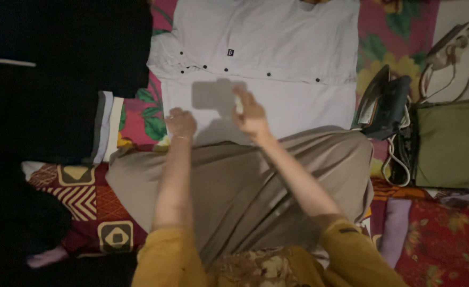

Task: The person irons a white button-up shirt laid out on a bed. They smooth the fabric, use a handheld iron, and occasionally spray the shirt with a liquid from a small bottle. The shirt is repositioned and flipped during the process.

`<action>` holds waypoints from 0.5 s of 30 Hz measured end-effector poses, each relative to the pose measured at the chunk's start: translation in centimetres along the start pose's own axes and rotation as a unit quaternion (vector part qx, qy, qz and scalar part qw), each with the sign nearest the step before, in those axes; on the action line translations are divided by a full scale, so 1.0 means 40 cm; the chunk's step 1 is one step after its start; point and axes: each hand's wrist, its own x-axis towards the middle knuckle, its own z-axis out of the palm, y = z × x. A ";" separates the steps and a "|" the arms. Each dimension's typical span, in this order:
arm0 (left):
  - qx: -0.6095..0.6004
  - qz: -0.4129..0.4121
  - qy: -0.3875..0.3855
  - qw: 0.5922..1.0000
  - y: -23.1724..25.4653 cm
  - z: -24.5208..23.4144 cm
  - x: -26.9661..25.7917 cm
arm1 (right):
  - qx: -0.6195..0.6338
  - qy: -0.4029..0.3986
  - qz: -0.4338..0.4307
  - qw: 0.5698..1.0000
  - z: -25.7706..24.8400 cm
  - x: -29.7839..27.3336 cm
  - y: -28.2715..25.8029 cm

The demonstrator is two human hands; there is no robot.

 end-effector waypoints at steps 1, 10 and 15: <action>-0.009 -0.011 -0.030 0.999 -0.025 -0.001 0.010 | -0.004 -0.022 -0.009 1.000 0.032 -0.023 0.024; -0.125 0.027 0.079 0.989 -0.084 -0.089 0.185 | 0.209 -0.231 0.100 0.945 0.008 -0.175 0.252; -0.095 0.095 0.142 0.981 -0.100 -0.085 0.349 | -0.221 0.240 0.143 0.934 -0.495 -0.048 0.732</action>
